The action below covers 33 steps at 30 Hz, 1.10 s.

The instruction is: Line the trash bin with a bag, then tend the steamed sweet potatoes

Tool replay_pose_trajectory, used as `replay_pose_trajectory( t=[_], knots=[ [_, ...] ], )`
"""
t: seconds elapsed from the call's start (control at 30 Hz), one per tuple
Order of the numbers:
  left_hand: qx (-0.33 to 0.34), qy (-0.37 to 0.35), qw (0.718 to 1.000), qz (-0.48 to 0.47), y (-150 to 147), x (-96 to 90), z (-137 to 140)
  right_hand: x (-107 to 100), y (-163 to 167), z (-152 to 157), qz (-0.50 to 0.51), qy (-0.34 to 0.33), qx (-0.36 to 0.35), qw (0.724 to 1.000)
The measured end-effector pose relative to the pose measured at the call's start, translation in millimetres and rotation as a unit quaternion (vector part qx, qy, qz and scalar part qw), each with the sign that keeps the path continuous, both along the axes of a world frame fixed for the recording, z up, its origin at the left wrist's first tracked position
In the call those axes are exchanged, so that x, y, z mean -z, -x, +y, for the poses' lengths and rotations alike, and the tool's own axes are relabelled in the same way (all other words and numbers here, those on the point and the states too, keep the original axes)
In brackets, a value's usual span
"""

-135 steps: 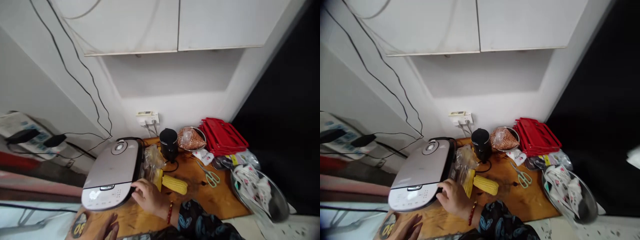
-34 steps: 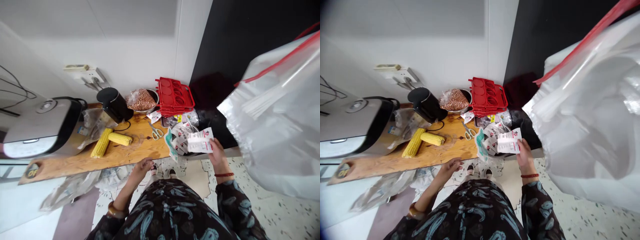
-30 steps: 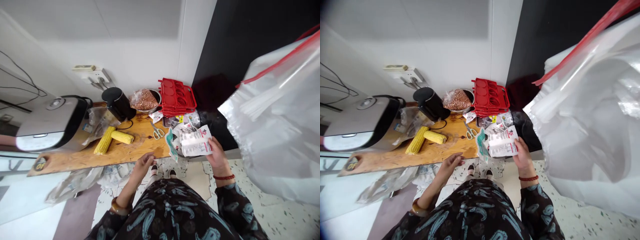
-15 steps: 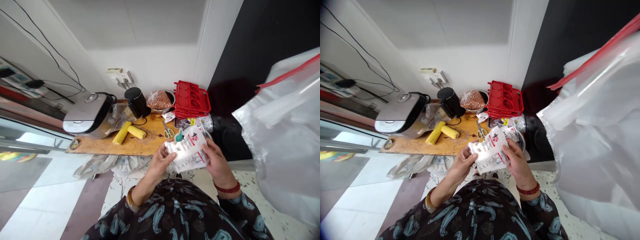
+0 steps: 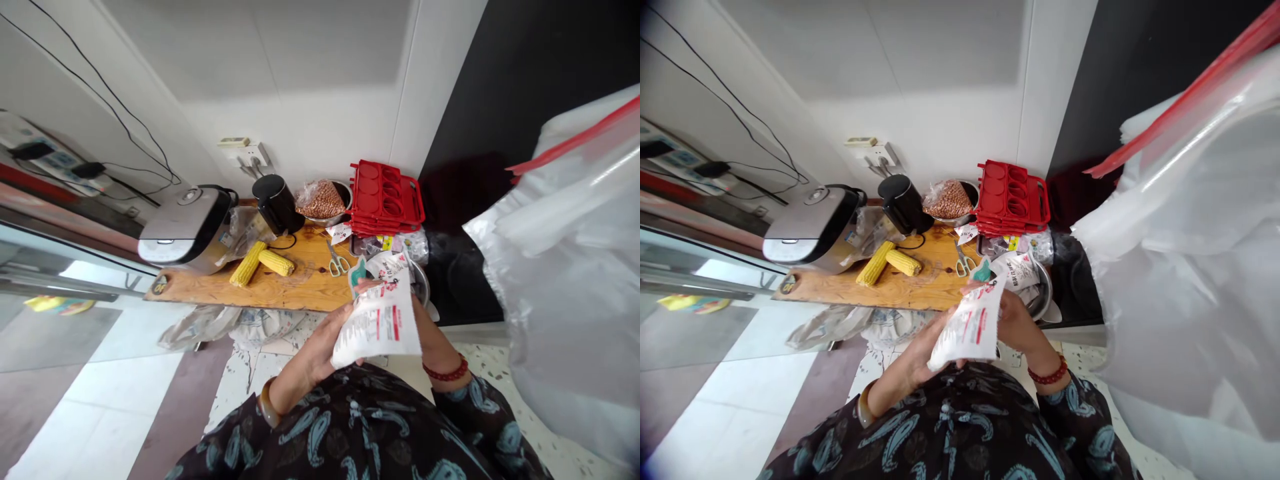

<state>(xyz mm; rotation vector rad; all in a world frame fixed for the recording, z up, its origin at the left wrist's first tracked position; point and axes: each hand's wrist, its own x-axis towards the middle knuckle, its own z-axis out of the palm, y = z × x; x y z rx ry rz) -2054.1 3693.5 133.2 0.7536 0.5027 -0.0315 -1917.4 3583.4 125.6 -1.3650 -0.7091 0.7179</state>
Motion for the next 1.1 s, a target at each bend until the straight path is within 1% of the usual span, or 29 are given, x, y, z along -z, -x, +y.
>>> replay_pose_trajectory(
  t=[0.07,0.1,0.17,0.27,0.4,0.5,0.6,0.67,0.77,0.8,0.87,0.97,1.03,1.1],
  knots=[
    [0.018,-0.029,0.999,0.001,0,3.8,-1,2,2,2,-0.003,0.005,0.001,1.000],
    [0.012,-0.049,0.999,0.000,0,5.2,-1,3,4,2,0.009,0.012,0.019,1.000],
    [-0.024,-0.081,0.996,0.006,0,6.8,1,8,7,1,0.037,0.028,0.064,0.997],
    [-0.043,-0.113,0.992,0.028,3,7.9,3,15,11,0,0.026,0.052,0.093,0.994],
    [-0.032,-0.189,0.980,0.055,16,11.9,8,20,16,4,0.011,0.067,0.083,0.994],
    [-0.024,-0.221,0.974,0.055,26,17.5,12,22,21,9,-0.010,0.070,0.080,0.994],
    [-0.006,-0.268,0.961,0.064,28,22.8,16,24,24,13,-0.037,0.085,0.088,0.992],
    [0.011,-0.299,0.951,0.080,24,25.6,18,31,22,15,-0.038,0.091,0.079,0.992],
    [0.040,-0.311,0.945,0.095,18,29.9,20,54,12,15,-0.014,0.113,0.075,0.991],
    [0.044,-0.306,0.946,0.098,17,31.7,21,64,6,13,-0.006,0.133,0.089,0.987],
    [0.036,-0.290,0.951,0.102,19,35.6,25,87,-10,7,-0.004,0.184,0.143,0.973],
    [0.008,-0.260,0.959,0.116,28,42.4,33,120,-41,-10,-0.062,0.278,0.220,0.933],
    [-0.010,-0.246,0.961,0.129,34,47.1,38,138,-62,-21,-0.115,0.321,0.230,0.912],
    [-0.026,-0.239,0.961,0.134,38,51.6,42,153,-80,-28,-0.138,0.328,0.214,0.910]
  ],
)
